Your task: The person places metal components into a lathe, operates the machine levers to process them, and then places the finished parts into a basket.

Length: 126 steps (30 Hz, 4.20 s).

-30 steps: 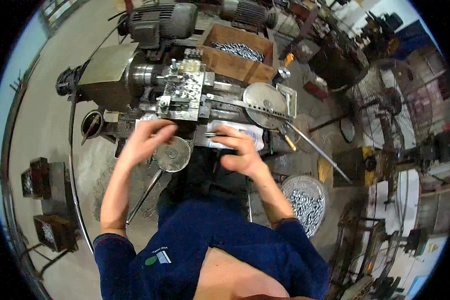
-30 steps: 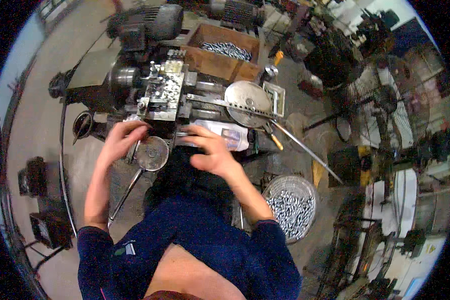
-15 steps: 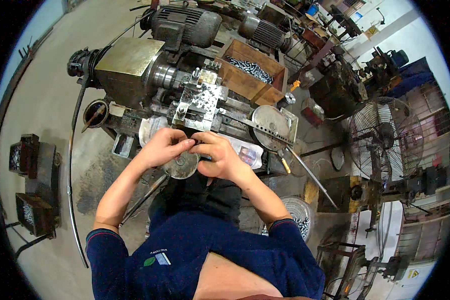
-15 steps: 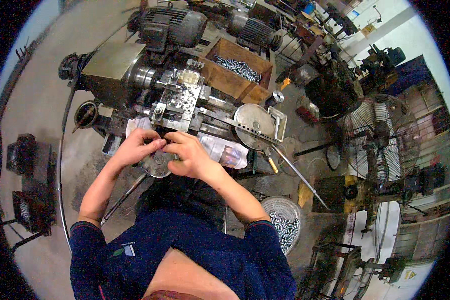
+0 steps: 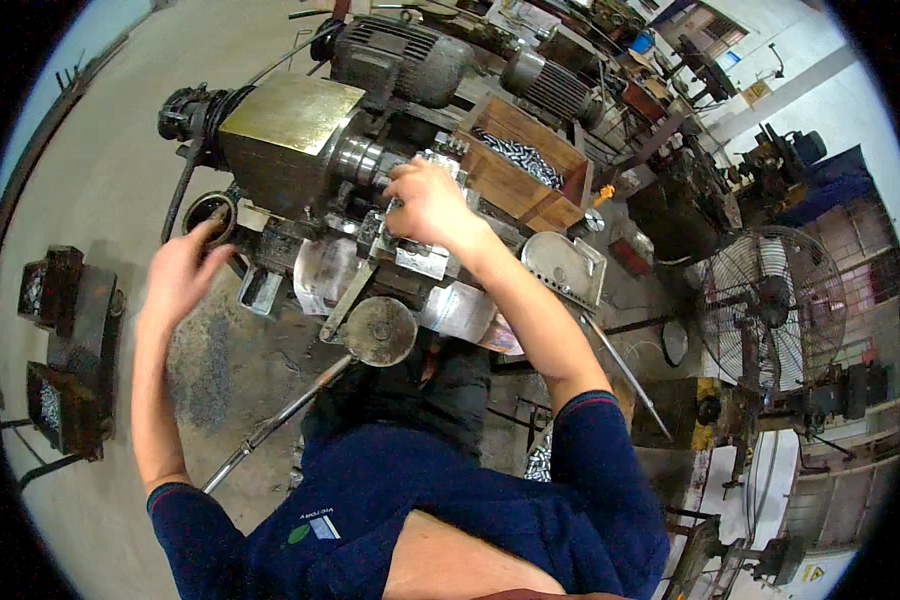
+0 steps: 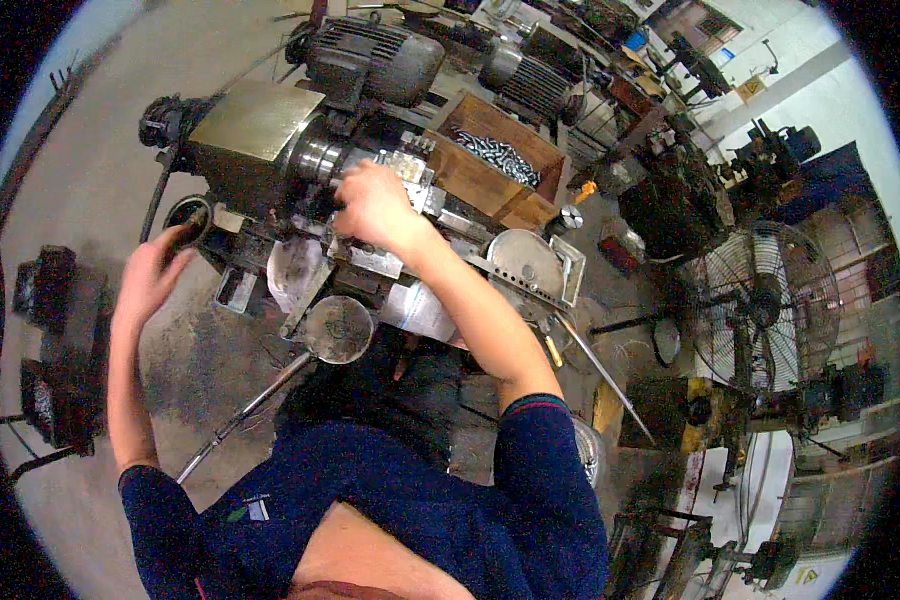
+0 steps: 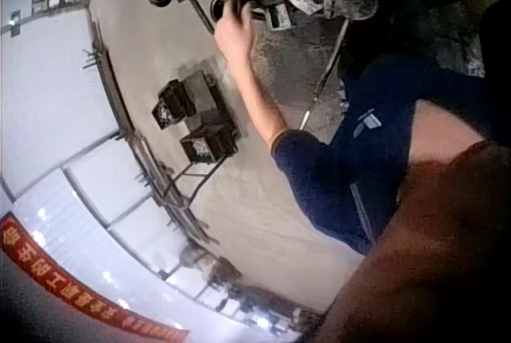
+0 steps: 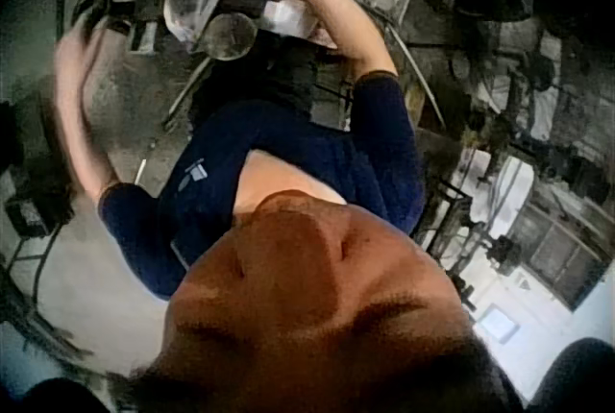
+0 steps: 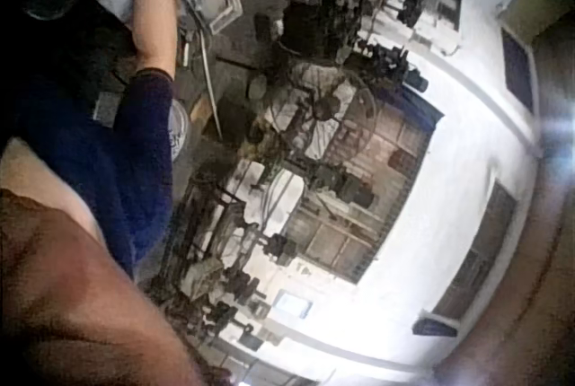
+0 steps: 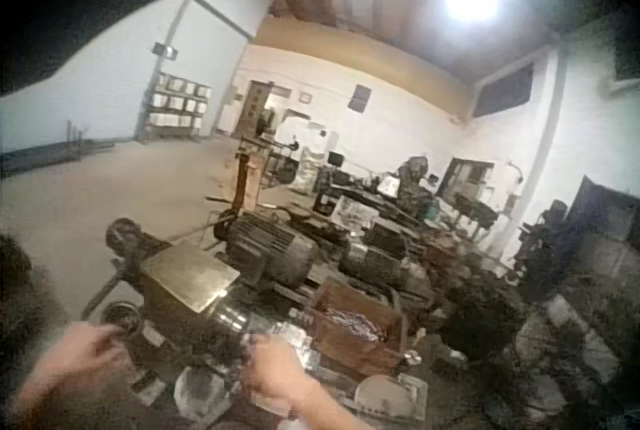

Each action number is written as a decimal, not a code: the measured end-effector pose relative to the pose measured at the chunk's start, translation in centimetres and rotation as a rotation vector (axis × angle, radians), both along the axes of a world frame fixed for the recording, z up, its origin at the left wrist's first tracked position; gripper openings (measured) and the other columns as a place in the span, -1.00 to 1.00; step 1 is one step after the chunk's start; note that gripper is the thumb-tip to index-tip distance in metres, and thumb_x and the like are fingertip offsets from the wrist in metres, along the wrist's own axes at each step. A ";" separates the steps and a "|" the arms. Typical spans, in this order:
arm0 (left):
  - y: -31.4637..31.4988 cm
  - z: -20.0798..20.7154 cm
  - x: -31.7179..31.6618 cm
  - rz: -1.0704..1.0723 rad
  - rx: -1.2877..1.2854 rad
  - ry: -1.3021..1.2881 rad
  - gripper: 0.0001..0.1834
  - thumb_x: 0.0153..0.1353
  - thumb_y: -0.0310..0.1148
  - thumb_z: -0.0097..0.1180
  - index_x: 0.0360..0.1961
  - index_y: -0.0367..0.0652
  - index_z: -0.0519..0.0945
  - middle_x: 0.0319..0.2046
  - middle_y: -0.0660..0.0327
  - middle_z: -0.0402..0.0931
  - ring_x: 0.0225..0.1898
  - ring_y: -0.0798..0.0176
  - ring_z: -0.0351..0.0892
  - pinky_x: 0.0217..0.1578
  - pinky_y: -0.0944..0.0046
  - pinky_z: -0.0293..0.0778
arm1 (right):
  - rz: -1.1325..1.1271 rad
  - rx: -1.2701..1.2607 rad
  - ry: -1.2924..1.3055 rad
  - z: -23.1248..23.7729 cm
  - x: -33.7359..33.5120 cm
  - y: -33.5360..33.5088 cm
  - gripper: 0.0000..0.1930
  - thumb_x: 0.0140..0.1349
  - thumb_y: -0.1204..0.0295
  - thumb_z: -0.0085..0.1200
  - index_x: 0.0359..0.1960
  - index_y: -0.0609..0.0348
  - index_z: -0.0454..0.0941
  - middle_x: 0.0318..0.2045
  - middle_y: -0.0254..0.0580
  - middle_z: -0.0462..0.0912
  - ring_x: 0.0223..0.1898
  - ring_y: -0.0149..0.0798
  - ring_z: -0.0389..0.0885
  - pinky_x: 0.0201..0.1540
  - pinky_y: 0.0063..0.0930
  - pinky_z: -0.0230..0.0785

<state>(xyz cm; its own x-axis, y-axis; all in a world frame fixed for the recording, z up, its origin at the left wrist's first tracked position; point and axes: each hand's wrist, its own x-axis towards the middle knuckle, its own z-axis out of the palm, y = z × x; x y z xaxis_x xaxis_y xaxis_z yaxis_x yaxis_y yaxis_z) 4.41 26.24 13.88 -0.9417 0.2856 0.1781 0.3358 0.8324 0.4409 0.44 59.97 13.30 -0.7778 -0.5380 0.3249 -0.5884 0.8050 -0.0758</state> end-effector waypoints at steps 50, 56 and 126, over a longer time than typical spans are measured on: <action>-5.1 -30.4 -9.9 -0.076 -0.762 -0.186 -0.81 -0.01 -0.27 0.10 -0.37 -0.10 0.53 -0.39 0.12 0.54 -0.31 0.05 0.55 -0.36 0.05 0.45 | -0.857 -0.205 -0.213 -6.1 22.4 21.3 -0.66 -0.30 0.44 0.08 -0.36 0.23 0.60 -0.26 -0.01 0.58 -0.16 0.01 0.51 -0.06 -0.29 0.35; -5.3 -27.6 -8.1 0.129 -0.663 -0.269 -0.69 -0.01 -0.17 0.15 -0.25 -0.07 0.55 -0.31 0.08 0.55 -0.26 0.05 0.55 -0.29 0.09 0.45 | -1.348 -0.077 -0.265 -11.1 29.5 31.8 -0.41 -0.33 0.31 0.18 -0.09 0.17 0.50 -0.13 0.05 0.53 -0.08 0.00 0.49 -0.01 -0.27 0.34; -3.2 -32.8 -8.2 -0.014 -0.557 -0.135 -0.59 0.10 0.00 0.00 -0.36 -0.19 0.50 -0.46 -0.05 0.54 -0.42 -0.11 0.55 -0.40 -0.02 0.46 | -1.258 -0.227 -0.194 -16.5 32.9 21.5 -0.62 -0.28 0.37 0.08 -0.30 0.21 0.58 -0.23 0.06 0.56 -0.11 0.07 0.46 0.03 -0.19 0.25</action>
<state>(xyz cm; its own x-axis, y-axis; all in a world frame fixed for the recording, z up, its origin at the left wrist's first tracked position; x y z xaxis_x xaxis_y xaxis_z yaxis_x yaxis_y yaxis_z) -3.74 23.09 -18.87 -0.9409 0.3147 -0.1247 0.3198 0.9472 -0.0226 33.31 81.51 -3.16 -0.7507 0.6462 0.1376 0.5959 0.7522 -0.2813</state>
